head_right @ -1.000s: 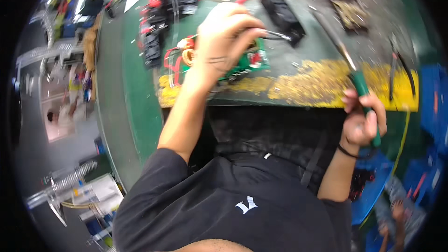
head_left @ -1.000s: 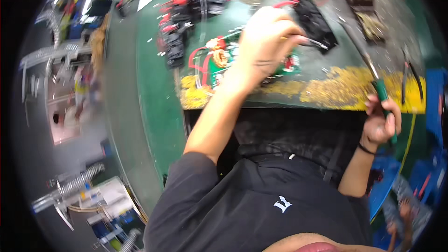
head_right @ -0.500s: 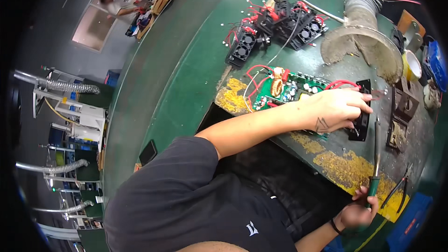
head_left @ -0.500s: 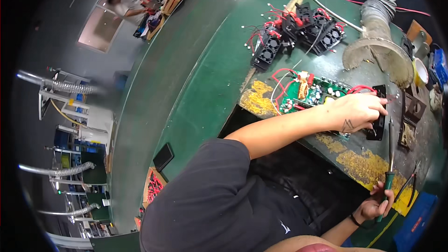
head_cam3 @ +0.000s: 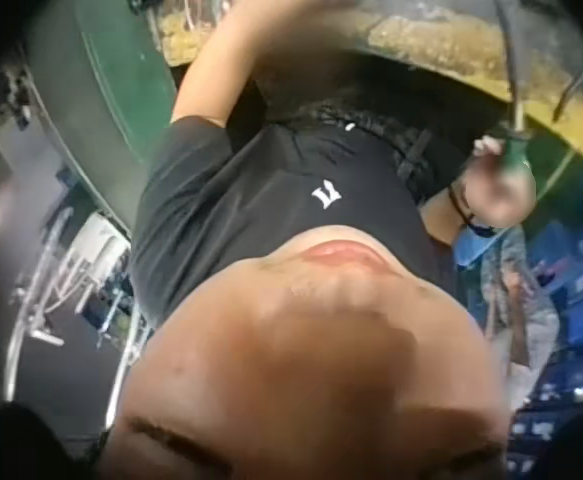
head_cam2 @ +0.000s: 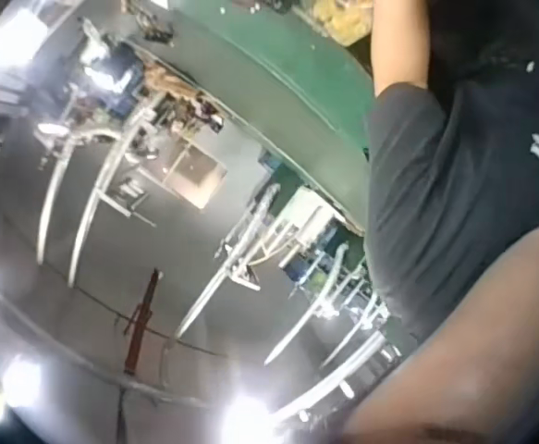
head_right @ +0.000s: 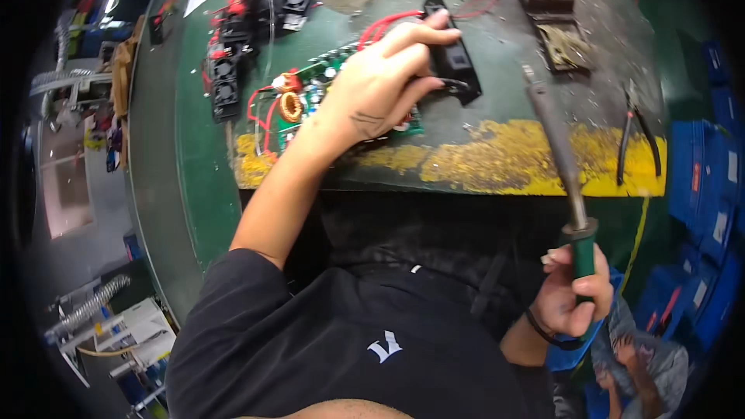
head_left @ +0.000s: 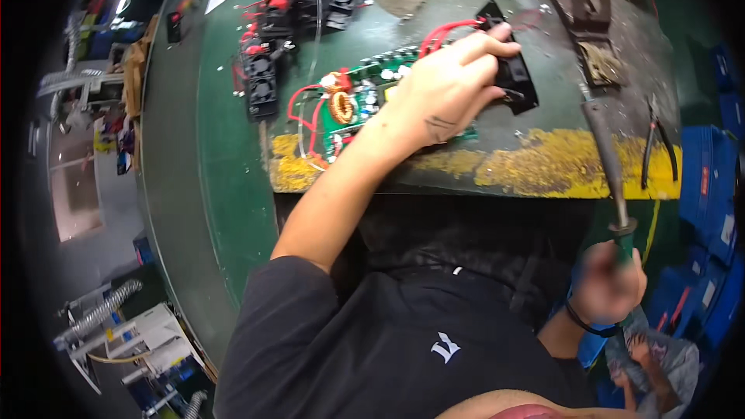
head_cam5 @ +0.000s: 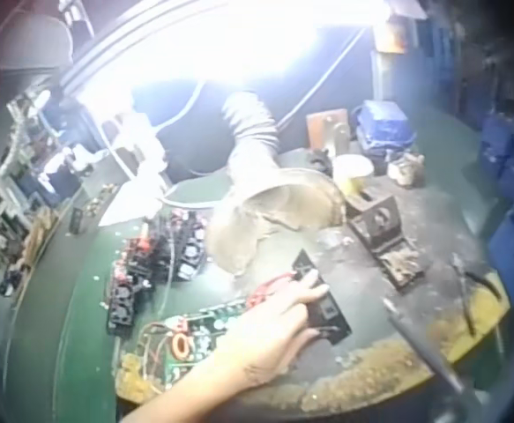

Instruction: Soldering wires and components onto green circuit boards at a factory workbench.

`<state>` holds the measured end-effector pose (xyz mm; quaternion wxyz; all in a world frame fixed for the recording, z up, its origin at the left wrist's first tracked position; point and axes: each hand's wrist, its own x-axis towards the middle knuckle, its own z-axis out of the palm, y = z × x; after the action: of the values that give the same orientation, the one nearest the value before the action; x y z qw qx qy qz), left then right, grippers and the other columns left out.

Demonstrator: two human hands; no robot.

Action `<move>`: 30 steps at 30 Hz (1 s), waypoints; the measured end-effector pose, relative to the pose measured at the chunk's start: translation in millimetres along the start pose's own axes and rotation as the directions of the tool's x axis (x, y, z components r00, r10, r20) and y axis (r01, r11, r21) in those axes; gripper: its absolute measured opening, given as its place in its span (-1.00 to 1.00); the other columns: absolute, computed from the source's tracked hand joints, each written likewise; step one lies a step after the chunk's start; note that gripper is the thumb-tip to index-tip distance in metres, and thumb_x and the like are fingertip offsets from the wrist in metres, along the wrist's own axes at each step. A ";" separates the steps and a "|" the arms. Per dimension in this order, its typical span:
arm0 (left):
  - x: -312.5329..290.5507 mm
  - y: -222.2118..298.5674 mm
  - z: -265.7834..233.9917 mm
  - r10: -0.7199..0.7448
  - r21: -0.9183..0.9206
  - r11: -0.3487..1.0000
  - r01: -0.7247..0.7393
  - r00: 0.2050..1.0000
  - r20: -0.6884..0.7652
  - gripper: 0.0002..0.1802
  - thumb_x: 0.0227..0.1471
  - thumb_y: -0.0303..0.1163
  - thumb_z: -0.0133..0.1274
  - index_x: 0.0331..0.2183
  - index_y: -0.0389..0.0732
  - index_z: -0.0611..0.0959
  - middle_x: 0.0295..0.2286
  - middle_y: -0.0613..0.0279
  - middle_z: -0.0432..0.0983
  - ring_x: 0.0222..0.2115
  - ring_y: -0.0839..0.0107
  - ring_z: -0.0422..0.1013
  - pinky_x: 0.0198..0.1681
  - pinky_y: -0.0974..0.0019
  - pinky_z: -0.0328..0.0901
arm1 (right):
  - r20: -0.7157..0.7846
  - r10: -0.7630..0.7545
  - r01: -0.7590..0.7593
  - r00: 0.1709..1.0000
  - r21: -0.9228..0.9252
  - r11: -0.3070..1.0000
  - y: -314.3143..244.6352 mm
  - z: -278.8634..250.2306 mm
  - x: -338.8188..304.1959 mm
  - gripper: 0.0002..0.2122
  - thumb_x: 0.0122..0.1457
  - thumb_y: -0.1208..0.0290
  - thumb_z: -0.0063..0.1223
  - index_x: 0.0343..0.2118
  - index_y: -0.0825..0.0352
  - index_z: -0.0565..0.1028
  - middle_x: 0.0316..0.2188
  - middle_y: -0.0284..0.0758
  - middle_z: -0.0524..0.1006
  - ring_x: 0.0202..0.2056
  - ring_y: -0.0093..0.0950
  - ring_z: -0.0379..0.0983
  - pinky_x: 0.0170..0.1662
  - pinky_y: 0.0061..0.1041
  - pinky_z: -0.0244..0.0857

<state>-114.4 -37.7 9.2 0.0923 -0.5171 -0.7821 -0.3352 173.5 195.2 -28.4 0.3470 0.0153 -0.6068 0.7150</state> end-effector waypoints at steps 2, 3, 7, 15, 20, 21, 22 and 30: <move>1.1 1.2 4.1 0.001 0.007 1.000 -0.001 1.000 0.005 -0.71 -0.01 -0.54 0.25 -0.48 -0.30 0.39 0.04 0.08 0.50 0.18 0.05 0.36 0.04 0.12 0.41 | 0.005 -0.056 0.057 0.998 -0.130 0.990 -5.8 8.1 -8.9 -0.69 0.31 0.13 -0.20 -0.22 0.31 0.43 -0.34 0.15 0.52 -0.45 -0.19 0.48 -0.44 -0.38 0.44; 1.6 1.7 5.5 0.005 -0.015 1.000 -0.005 1.000 0.014 -0.71 0.00 -0.54 0.25 -0.48 -0.30 0.40 0.04 0.09 0.50 0.18 0.05 0.36 0.03 0.12 0.42 | 0.067 -0.076 0.086 0.995 -0.173 0.981 -9.0 11.2 -8.6 -0.69 0.31 0.13 -0.20 -0.23 0.32 0.43 -0.38 0.13 0.53 -0.48 -0.21 0.46 -0.45 -0.39 0.42; 0.6 3.2 7.8 0.011 -0.038 0.999 -0.009 0.999 0.045 -0.72 -0.02 -0.57 0.25 -0.50 -0.30 0.41 0.07 0.04 0.48 0.21 -0.02 0.31 0.04 0.11 0.41 | 0.143 -0.094 0.128 0.985 -0.253 0.959 -9.9 28.3 -11.6 -0.69 0.31 0.15 -0.19 -0.27 0.35 0.42 -0.47 0.06 0.54 -0.52 -0.24 0.44 -0.47 -0.40 0.38; 2.7 1.8 6.5 0.051 -0.061 0.997 -0.046 0.995 0.085 -0.72 -0.06 -0.59 0.25 -0.52 -0.30 0.42 0.09 -0.05 0.46 0.25 -0.08 0.24 0.23 -0.01 0.21 | 0.066 -0.051 0.069 0.997 -0.324 0.943 -10.1 38.6 -7.3 -0.71 0.27 0.17 -0.10 -0.41 0.33 0.41 -0.54 -0.03 0.57 -0.57 -0.24 0.51 -0.48 -0.36 0.36; 1.2 1.0 6.1 0.057 -0.053 0.997 -0.051 0.992 0.113 -0.73 -0.09 -0.60 0.26 -0.54 -0.31 0.43 0.09 -0.11 0.46 0.24 -0.12 0.25 0.23 0.02 0.21 | 0.152 -0.034 0.082 0.988 -0.317 0.945 -1.5 44.3 2.3 -0.74 0.27 0.21 -0.12 -0.37 0.34 0.42 -0.51 0.00 0.57 -0.54 -0.25 0.50 -0.46 -0.37 0.39; 2.1 1.8 5.5 0.054 -0.040 0.998 -0.050 0.992 0.110 -0.73 -0.09 -0.60 0.26 -0.54 -0.31 0.44 0.09 -0.10 0.46 0.24 -0.11 0.25 0.23 0.01 0.21 | 0.189 -0.013 0.073 0.982 -0.316 0.946 -0.1 44.5 3.6 -0.73 0.28 0.20 -0.15 -0.34 0.34 0.41 -0.48 0.04 0.57 -0.52 -0.26 0.48 -0.46 -0.39 0.38; 2.8 2.2 5.2 0.049 -0.026 0.999 -0.047 0.993 0.107 -0.74 -0.09 -0.59 0.26 -0.54 -0.31 0.44 0.09 -0.10 0.46 0.24 -0.11 0.26 0.24 0.01 0.20 | 0.183 -0.012 0.070 0.983 -0.318 0.945 1.9 44.7 4.0 -0.73 0.28 0.20 -0.15 -0.34 0.34 0.41 -0.48 0.04 0.57 -0.52 -0.26 0.48 -0.46 -0.39 0.38; 3.0 1.3 4.1 0.055 -0.026 0.998 -0.052 0.990 0.127 -0.75 -0.11 -0.59 0.26 -0.55 -0.29 0.46 0.11 -0.07 0.44 0.24 -0.09 0.25 0.28 0.01 0.13 | 0.218 0.008 0.075 0.976 -0.370 0.926 -1.3 52.5 6.1 -0.77 0.24 0.27 -0.12 -0.36 0.37 0.43 -0.46 0.03 0.58 -0.50 -0.23 0.51 -0.42 -0.35 0.43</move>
<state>-113.8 -32.6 8.1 0.0451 -0.5593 -0.7685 -0.3074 148.6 152.0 -10.8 0.2878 0.0365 -0.7662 0.5734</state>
